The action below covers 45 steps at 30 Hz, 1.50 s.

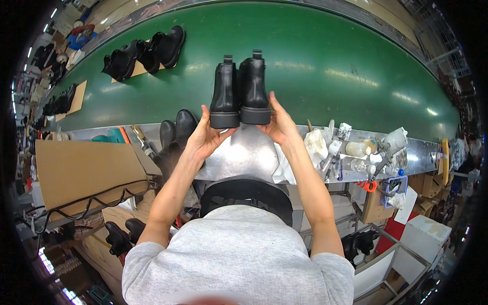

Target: Clean and inspect black leather boots at a footwear manufacturing station.

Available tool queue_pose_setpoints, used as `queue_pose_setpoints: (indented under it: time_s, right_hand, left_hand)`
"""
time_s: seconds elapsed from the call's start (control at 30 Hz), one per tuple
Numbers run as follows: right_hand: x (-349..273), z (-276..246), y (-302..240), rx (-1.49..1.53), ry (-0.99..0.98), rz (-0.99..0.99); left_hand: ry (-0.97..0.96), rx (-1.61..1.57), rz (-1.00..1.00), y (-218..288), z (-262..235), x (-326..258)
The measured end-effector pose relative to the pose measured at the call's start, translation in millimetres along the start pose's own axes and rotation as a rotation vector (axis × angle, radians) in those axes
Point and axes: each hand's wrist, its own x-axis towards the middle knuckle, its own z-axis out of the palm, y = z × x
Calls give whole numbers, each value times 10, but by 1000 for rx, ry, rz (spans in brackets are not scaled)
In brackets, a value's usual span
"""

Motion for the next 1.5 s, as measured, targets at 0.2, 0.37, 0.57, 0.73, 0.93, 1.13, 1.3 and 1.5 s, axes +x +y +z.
queue_pose_setpoints:
  time_s: [0.2,0.37,0.57,0.73,0.93,1.13,1.3,1.5]
  right_hand:
    - [58,-16,75,8,124,39]
    - [42,-35,110,39,129,26]
    - [-88,-576,573,-71,-93,-10]
    - [-15,-633,852,-706,217,-15]
    - [589,-183,694,-1639,236,-24]
    - [586,-302,639,-1560,290,-37]
    - [259,-500,236,-777,13,-88]
    - [157,-712,18,-364,-324,105]
  left_hand:
    - [104,-135,-93,-49,-103,60]
    - [66,-129,-104,-54,-149,42]
    - [-217,56,-69,-267,-632,-202]
    - [298,469,-408,-459,-1166,94]
    - [497,1347,-274,-285,-795,756]
    - [475,1377,-319,-109,-657,717]
    - [248,953,-121,57,-608,422]
    - [-98,504,-155,351,-448,141]
